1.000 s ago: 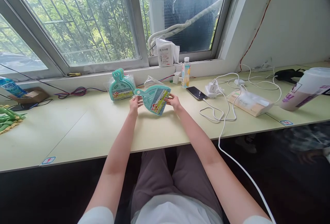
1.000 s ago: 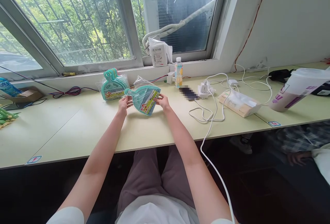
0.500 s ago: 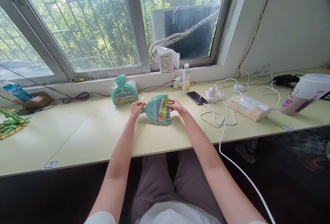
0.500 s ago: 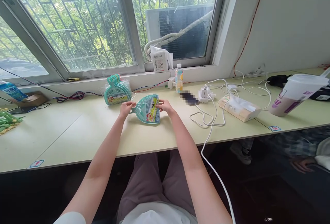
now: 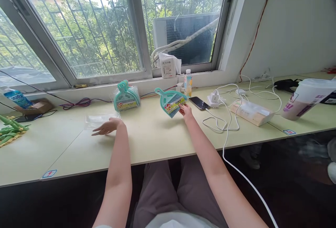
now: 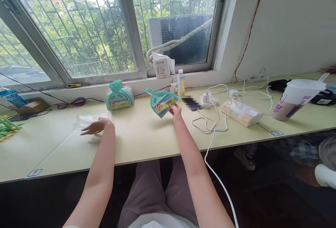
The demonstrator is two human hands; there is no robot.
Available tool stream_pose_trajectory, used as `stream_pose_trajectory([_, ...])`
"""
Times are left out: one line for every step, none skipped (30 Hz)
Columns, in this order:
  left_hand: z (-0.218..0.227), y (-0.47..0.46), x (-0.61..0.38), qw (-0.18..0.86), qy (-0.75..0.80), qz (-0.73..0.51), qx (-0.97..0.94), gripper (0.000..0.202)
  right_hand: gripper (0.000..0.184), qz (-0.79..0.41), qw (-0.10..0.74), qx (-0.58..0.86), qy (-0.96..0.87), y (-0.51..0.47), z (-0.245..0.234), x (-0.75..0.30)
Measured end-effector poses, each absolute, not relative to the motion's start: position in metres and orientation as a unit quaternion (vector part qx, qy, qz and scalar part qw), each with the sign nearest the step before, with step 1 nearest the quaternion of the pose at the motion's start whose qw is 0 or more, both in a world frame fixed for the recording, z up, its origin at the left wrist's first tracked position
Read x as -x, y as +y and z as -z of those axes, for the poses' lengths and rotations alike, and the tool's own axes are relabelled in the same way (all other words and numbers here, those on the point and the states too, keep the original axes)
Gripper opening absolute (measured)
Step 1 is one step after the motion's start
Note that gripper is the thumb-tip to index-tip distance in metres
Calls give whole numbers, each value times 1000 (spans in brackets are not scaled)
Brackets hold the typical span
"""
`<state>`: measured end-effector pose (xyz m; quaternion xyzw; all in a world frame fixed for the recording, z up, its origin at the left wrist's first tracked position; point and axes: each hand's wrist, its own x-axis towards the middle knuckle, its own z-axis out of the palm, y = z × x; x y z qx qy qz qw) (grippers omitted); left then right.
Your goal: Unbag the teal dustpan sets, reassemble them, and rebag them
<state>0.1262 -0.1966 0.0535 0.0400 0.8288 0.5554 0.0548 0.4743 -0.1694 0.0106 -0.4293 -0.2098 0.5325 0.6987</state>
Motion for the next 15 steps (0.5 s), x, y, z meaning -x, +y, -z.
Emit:
stream_pose_trajectory([-55, -202, -129, 0, 818, -575, -30, 85, 24, -535, 699, 429, -204, -170, -11, -474])
stream_pose_trajectory([-56, -207, -132, -65, 801, -595, -30, 87, 24, -538, 698, 428, -199, -170, -11, -474])
stream_pose_trajectory([-58, -211, -134, -112, 777, -618, -46, 86, 24, -540, 698, 429, -194, -170, -11, -474])
stream_pose_trajectory([-59, -213, -137, -132, 746, -646, -89, 84, 24, -541, 696, 431, -191, -170, -11, -474])
stream_pose_trajectory([-60, -212, -140, -125, 712, -675, -146, 80, 24, -542, 694, 433, -191, -170, -11, -473])
stream_pose_trajectory([-61, -209, -145, -84, 674, -700, -218, 75, 24, -544, 691, 435, -194, -169, -11, -471])
stream_pose_trajectory([-60, -204, -152, -13, 633, -716, -295, 69, 24, -545, 687, 437, -197, -169, -10, -470])
stream_pose_trajectory([-58, -198, -161, 72, 592, -715, -364, 63, 24, -547, 684, 439, -202, -169, -10, -467])
stream_pose_trajectory([-54, -190, -173, 185, 549, -698, -420, 57, 24, -549, 680, 438, -211, -169, -9, -464])
stream_pose_trajectory([-48, -183, -187, 310, 508, -659, -461, 54, 25, -553, 674, 435, -224, -169, -8, -460])
stream_pose_trajectory([-41, -176, -202, 370, 496, -622, -480, 56, 25, -559, 666, 430, -245, -170, -8, -456])
stream_pose_trajectory([-32, -171, -216, 422, 487, -582, -496, 58, 24, -565, 655, 420, -273, -172, -7, -452])
stream_pose_trajectory([-23, -167, -228, 485, 475, -526, -512, 57, 22, -571, 642, 410, -305, -173, -7, -448])
stream_pose_trajectory([-15, -164, -237, 510, 466, -501, -522, 54, 19, -578, 625, 402, -337, -174, -7, -445])
stream_pose_trajectory([-9, -162, -242, 511, 459, -507, -521, 53, 15, -587, 602, 399, -365, -175, -7, -442])
